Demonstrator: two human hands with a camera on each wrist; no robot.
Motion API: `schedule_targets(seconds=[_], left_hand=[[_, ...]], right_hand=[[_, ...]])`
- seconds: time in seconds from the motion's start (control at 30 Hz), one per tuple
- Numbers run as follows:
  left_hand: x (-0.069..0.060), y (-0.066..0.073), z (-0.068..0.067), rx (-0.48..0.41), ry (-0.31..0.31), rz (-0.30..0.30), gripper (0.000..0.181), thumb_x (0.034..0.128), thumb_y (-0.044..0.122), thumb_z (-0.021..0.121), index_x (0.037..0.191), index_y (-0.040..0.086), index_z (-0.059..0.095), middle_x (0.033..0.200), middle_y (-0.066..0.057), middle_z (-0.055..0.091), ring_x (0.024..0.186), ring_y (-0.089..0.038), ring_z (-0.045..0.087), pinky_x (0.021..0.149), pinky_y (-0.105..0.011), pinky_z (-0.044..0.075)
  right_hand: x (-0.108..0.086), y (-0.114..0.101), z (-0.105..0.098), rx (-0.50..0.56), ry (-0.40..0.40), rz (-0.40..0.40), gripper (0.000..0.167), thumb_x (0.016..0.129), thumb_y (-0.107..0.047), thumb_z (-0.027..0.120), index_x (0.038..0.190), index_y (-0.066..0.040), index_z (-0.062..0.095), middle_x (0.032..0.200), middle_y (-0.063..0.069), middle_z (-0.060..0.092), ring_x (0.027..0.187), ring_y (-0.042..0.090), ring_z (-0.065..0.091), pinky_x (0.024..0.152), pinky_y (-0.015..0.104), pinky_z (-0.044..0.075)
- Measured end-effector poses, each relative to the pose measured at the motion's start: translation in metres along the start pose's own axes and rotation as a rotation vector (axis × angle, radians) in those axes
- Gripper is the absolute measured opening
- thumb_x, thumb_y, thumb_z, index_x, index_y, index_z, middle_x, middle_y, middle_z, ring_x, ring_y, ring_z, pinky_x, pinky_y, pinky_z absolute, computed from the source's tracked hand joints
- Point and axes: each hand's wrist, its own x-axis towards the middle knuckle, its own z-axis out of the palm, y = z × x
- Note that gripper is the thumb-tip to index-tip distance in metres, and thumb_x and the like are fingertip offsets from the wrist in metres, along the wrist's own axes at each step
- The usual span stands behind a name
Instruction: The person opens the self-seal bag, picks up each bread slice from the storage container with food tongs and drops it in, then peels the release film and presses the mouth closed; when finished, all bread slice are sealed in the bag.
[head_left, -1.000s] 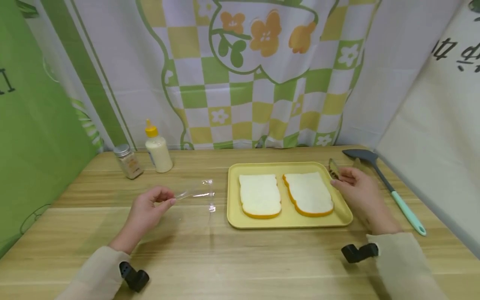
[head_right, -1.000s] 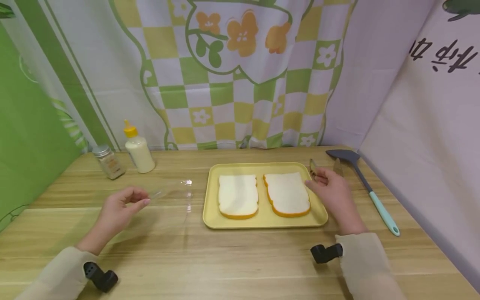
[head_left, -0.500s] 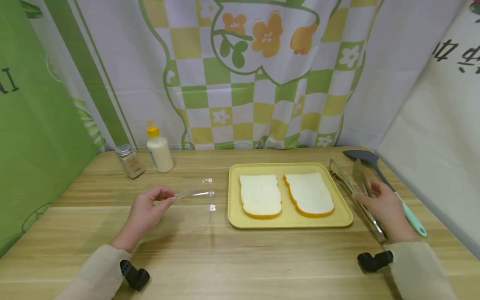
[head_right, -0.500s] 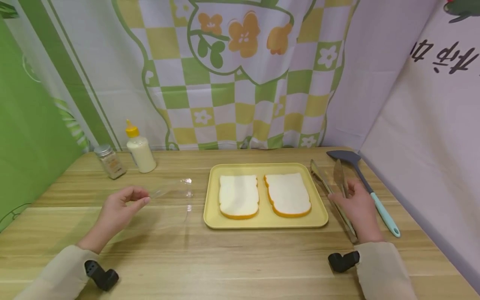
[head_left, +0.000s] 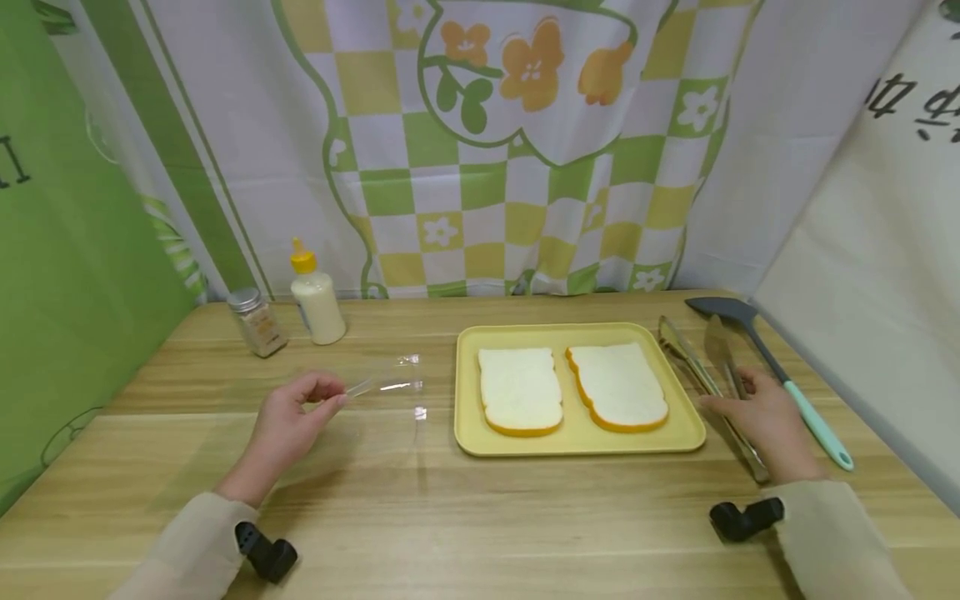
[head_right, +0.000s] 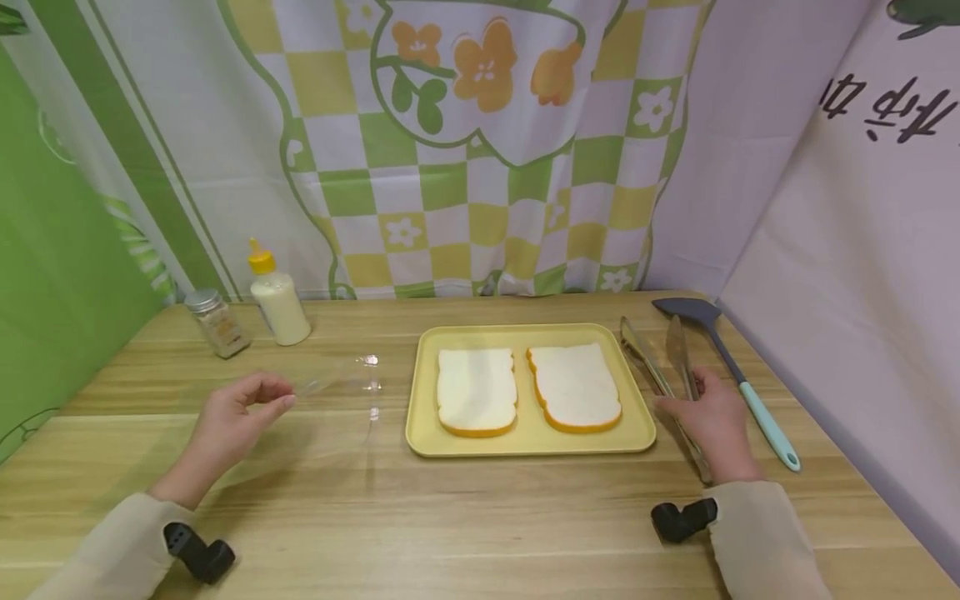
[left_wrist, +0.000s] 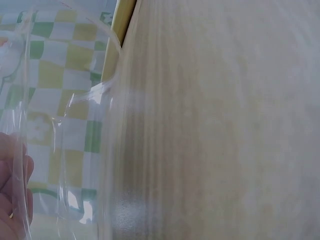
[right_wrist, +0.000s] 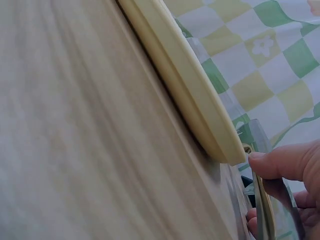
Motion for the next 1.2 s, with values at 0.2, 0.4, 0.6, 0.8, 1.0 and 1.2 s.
schedule_targets(seconds=[0.2, 0.4, 0.6, 0.8, 1.0, 1.2], left_hand=[[-0.001, 0.0, 0.0, -0.004, -0.007, -0.002, 0.007, 0.086, 0.01, 0.066, 0.092, 0.006, 0.066, 0.088, -0.007, 0.067, 0.084, -0.016, 0.057, 0.065, -0.021, 0.046], [-0.001, 0.0, 0.002, -0.01, -0.012, -0.006, 0.005, 0.0859, 0.009, 0.066, 0.09, 0.007, 0.067, 0.087, -0.006, 0.067, 0.085, -0.018, 0.058, 0.067, -0.023, 0.047], [0.0, 0.001, 0.002, 0.002, 0.0, 0.004, 0.005, 0.0863, 0.01, 0.065, 0.09, 0.007, 0.066, 0.087, -0.006, 0.067, 0.086, -0.019, 0.059, 0.069, -0.025, 0.047], [0.002, 0.002, 0.001, 0.003, -0.006, 0.004, 0.006, 0.0868, 0.011, 0.065, 0.091, 0.007, 0.066, 0.089, -0.006, 0.067, 0.087, -0.019, 0.059, 0.07, -0.026, 0.047], [0.002, 0.002, 0.001, 0.001, -0.003, 0.006, 0.006, 0.0864, 0.01, 0.065, 0.091, 0.006, 0.066, 0.088, -0.006, 0.067, 0.086, -0.018, 0.058, 0.07, -0.027, 0.047], [0.002, 0.002, 0.002, 0.0, -0.003, 0.007, 0.006, 0.086, 0.008, 0.065, 0.091, 0.005, 0.066, 0.087, -0.006, 0.066, 0.085, -0.019, 0.058, 0.07, -0.027, 0.047]], right_hand=[[0.0, 0.002, 0.001, -0.019, 0.058, 0.026, 0.086, 0.086, -0.043, 0.061, 0.14, 0.012, 0.021, 0.131, 0.042, 0.033, 0.114, 0.055, 0.037, 0.086, 0.06, 0.039], [-0.001, 0.0, -0.003, -0.039, 0.084, 0.046, 0.085, 0.086, -0.042, 0.061, 0.139, 0.013, 0.022, 0.129, 0.042, 0.035, 0.113, 0.054, 0.039, 0.083, 0.057, 0.042], [0.002, -0.014, -0.008, -0.031, 0.108, -0.041, 0.083, 0.086, -0.04, 0.062, 0.138, 0.013, 0.025, 0.128, 0.041, 0.038, 0.115, 0.054, 0.039, 0.086, 0.059, 0.04], [0.002, -0.034, -0.01, -0.02, 0.096, -0.123, 0.078, 0.086, -0.038, 0.063, 0.135, 0.013, 0.032, 0.119, 0.035, 0.049, 0.099, 0.043, 0.052, 0.069, 0.036, 0.047], [0.001, -0.052, -0.005, -0.038, 0.033, -0.227, 0.065, 0.086, -0.033, 0.064, 0.128, 0.012, 0.042, 0.103, 0.027, 0.059, 0.079, 0.024, 0.057, 0.061, 0.027, 0.045], [-0.002, -0.068, 0.003, -0.017, -0.077, -0.281, 0.062, 0.09, -0.032, 0.06, 0.129, 0.013, 0.042, 0.11, 0.031, 0.055, 0.092, 0.034, 0.056, 0.069, 0.034, 0.048]])
